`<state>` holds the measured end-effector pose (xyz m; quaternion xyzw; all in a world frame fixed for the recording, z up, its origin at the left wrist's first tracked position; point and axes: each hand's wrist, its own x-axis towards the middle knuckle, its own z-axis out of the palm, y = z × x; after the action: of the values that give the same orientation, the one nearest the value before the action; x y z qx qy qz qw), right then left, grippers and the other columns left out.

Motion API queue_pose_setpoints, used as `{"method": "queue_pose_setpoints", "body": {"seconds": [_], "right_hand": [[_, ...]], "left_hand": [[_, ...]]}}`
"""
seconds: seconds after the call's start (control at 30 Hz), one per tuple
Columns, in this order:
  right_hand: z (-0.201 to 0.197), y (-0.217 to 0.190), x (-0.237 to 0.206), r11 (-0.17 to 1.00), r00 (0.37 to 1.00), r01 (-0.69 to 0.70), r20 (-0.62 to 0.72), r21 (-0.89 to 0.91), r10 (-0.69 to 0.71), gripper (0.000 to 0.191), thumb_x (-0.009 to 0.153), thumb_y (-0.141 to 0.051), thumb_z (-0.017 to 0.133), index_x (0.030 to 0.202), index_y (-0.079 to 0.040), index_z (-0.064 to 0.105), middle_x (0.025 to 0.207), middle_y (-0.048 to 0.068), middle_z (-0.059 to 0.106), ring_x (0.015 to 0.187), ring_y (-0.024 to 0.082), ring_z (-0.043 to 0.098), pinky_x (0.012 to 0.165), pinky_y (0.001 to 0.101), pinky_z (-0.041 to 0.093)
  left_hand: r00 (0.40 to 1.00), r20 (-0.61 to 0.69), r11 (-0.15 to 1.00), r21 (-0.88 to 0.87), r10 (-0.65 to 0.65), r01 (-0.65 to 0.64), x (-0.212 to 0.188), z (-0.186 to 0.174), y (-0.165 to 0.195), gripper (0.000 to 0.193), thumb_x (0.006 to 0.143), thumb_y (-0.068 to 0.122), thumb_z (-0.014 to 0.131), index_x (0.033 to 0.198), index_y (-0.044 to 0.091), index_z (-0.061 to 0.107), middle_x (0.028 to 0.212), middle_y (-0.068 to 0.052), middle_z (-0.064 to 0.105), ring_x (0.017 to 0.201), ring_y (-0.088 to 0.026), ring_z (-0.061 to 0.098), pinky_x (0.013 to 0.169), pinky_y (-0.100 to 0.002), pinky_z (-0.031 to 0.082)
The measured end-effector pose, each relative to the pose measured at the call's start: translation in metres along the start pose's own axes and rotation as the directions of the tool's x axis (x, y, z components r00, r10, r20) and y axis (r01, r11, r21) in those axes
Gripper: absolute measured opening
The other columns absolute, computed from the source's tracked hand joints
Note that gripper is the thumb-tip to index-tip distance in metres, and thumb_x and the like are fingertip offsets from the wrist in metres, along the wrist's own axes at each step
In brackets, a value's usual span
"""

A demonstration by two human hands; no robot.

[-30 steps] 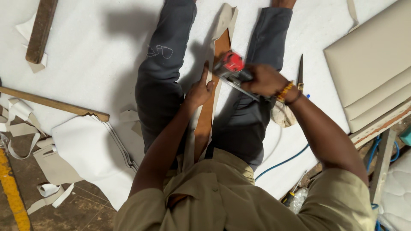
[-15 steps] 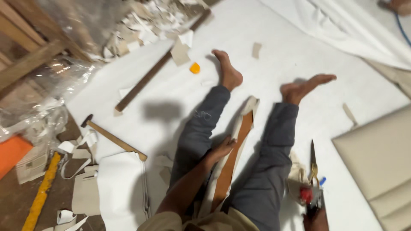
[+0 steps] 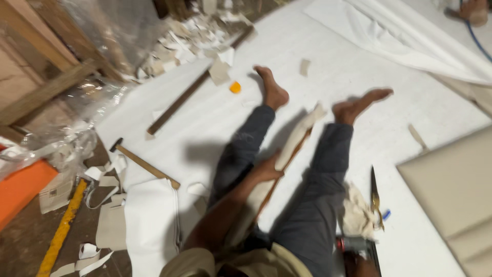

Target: The person sits on the workshop floor and wraps a strip of beige fabric around a long wooden board with foam padding. They fold the fabric edges over the board, press and smooth the fabric, and use a pneumatic nail gun to fasten the fabric to the back of the board, repositioning the board between fastening passes.

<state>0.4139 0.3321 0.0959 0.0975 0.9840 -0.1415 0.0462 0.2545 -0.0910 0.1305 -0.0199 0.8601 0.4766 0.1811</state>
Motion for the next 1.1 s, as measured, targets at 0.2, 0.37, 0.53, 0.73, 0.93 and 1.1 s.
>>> {"method": "queue_pose_setpoints", "body": {"seconds": [0.2,0.37,0.53,0.73,0.93,1.1], "right_hand": [[-0.035,-0.028,0.066,0.713,0.971,0.224,-0.218,0.665,-0.102,0.037,0.101,-0.025,0.07,0.122,0.004,0.067,0.113,0.017,0.071,0.102,0.023,0.069,0.088,0.0365,0.057],[-0.065,-0.144,0.129,-0.077,1.0,0.001,-0.001,0.997,0.004,0.057,0.103,-0.053,0.049,0.141,-0.01,0.049,0.123,0.011,0.066,0.106,0.021,0.066,0.087,0.0385,0.059],[-0.066,-0.211,0.154,-0.458,0.946,-0.314,0.233,0.831,-0.225,0.047,0.101,-0.045,0.052,0.129,-0.008,0.056,0.102,0.014,0.073,0.088,0.025,0.07,0.076,0.0383,0.059],[-0.035,-0.204,0.152,-0.369,0.978,-0.188,0.21,0.91,0.02,0.034,0.099,-0.032,0.067,0.118,-0.005,0.061,0.082,0.01,0.067,0.067,0.02,0.064,0.06,0.0361,0.057],[-0.011,-0.187,0.173,-0.236,0.948,-0.11,0.173,0.966,0.267,0.033,0.099,-0.032,0.065,0.103,0.0,0.066,0.066,0.009,0.062,0.049,0.018,0.058,0.047,0.032,0.047],[0.013,-0.185,0.194,-0.236,0.969,-0.156,0.195,0.959,0.154,0.035,0.102,-0.032,0.064,0.107,0.002,0.068,0.073,0.007,0.064,0.059,0.014,0.057,0.054,0.0285,0.046]], "left_hand": [[0.863,-0.256,0.889,0.275,0.435,-0.366,-0.088,-0.01,0.054,0.094,0.085,0.022,0.071,0.164,0.013,0.022,0.13,-0.022,0.065,0.115,-0.04,0.066,0.094,-0.045,0.056],[0.928,-0.106,0.888,0.345,0.358,-0.304,-0.163,-0.008,0.075,0.094,0.081,0.021,0.074,0.161,0.013,0.027,0.132,-0.026,0.061,0.107,-0.044,0.066,0.083,-0.048,0.056],[0.982,0.041,0.925,0.331,0.182,-0.185,-0.205,0.018,0.06,0.097,0.08,0.027,0.073,0.161,0.019,0.021,0.129,-0.023,0.062,0.103,-0.045,0.066,0.083,-0.051,0.056],[0.97,0.206,0.972,0.166,0.129,-0.165,-0.201,0.029,0.038,0.103,0.083,0.033,0.075,0.162,0.012,0.013,0.138,-0.028,0.054,0.12,-0.048,0.057,0.096,-0.051,0.05],[0.867,0.261,0.905,-0.149,0.425,-0.399,-0.122,0.057,0.033,0.113,0.085,0.036,0.081,0.161,-0.006,0.009,0.165,-0.033,0.023,0.156,-0.04,0.023,0.124,-0.043,0.024],[0.805,0.233,0.829,-0.289,0.546,-0.479,-0.037,0.081,0.021,0.111,0.085,0.025,0.082,0.164,-0.006,0.011,0.173,-0.027,0.014,0.163,-0.035,0.012,0.13,-0.042,0.015]]}}
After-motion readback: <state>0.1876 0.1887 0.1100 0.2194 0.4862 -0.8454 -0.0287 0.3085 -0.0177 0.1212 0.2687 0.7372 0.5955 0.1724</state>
